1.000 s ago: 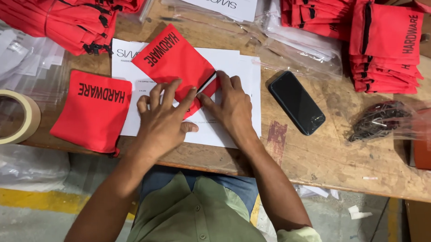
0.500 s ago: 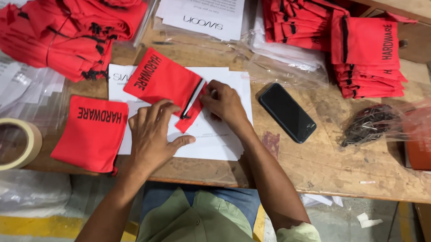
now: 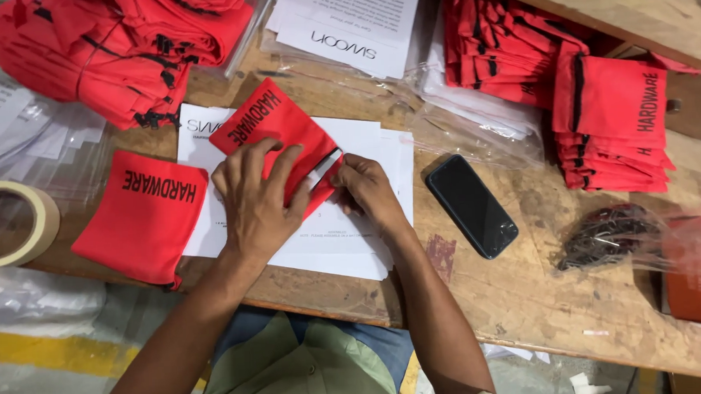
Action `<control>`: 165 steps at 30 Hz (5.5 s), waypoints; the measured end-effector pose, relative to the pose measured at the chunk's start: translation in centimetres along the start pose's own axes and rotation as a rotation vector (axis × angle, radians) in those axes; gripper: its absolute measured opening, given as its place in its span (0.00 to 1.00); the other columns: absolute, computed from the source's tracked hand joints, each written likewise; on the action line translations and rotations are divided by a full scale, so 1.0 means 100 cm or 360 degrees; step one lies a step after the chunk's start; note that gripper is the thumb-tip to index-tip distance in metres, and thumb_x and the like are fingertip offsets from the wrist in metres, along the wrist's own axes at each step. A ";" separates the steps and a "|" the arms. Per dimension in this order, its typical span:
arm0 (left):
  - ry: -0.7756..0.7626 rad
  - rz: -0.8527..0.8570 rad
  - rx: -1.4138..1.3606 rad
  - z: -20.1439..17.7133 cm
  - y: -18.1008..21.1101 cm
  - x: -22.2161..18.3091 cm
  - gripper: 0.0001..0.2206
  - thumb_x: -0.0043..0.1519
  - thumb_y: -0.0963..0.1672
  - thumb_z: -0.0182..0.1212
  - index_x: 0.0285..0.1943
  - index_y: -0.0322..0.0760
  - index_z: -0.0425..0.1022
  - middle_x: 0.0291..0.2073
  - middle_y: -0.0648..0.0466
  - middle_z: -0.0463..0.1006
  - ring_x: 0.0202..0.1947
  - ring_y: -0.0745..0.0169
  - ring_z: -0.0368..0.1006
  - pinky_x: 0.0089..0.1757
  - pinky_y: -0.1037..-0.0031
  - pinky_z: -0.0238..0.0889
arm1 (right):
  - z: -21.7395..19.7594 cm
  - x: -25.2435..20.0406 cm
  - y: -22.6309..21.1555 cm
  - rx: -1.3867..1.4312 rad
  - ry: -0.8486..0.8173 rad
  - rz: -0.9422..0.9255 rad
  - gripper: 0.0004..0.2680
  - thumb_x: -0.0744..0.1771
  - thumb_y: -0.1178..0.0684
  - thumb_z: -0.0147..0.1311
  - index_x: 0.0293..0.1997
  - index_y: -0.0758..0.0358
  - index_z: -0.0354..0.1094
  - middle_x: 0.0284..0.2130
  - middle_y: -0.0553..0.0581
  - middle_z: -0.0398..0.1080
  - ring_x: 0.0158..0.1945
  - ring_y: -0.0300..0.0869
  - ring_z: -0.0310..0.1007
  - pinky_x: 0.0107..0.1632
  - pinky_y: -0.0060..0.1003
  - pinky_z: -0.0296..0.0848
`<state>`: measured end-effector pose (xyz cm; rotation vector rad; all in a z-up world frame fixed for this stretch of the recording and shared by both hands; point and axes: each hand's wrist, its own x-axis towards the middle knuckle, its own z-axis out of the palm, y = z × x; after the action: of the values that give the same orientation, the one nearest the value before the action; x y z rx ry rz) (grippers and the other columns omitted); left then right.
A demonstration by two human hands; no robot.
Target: The person sits at a wooden workbench and folds white printed instruction sheets, then opens red zippered pouches and inserts the folded papers into them, repeating the process with additional pouches and sheets from the table.
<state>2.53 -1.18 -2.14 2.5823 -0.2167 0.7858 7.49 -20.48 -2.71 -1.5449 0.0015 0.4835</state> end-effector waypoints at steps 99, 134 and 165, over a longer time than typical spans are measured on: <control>-0.0011 0.0104 -0.0849 -0.014 -0.007 -0.011 0.12 0.57 0.33 0.63 0.47 0.34 0.79 0.45 0.53 0.77 0.47 0.48 0.71 0.48 0.63 0.69 | -0.013 -0.046 -0.032 -0.1727 -0.0086 -0.0929 0.21 0.66 0.48 0.64 0.63 0.69 0.66 0.57 0.70 0.68 0.60 0.59 0.66 0.61 0.50 0.67; -0.0333 0.0132 -0.0548 -0.007 -0.042 0.004 0.13 0.58 0.45 0.67 0.50 0.38 0.78 0.53 0.51 0.72 0.56 0.47 0.65 0.54 0.55 0.59 | -0.043 0.199 -0.064 -0.1817 0.0072 -0.1444 0.14 0.63 0.60 0.65 0.53 0.67 0.72 0.46 0.63 0.76 0.51 0.55 0.74 0.53 0.45 0.77; -0.0490 0.0231 -0.0683 -0.014 -0.041 0.007 0.19 0.58 0.50 0.69 0.53 0.38 0.77 0.53 0.50 0.70 0.56 0.49 0.64 0.56 0.56 0.57 | -0.016 0.184 -0.081 -0.1059 0.0947 -0.0970 0.06 0.69 0.58 0.49 0.37 0.71 0.67 0.24 0.64 0.72 0.26 0.43 0.70 0.32 0.40 0.71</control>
<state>3.45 3.08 -2.14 2.2769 -0.6013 0.3331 27.08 -16.10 -0.60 -2.1711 -0.1815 -0.5236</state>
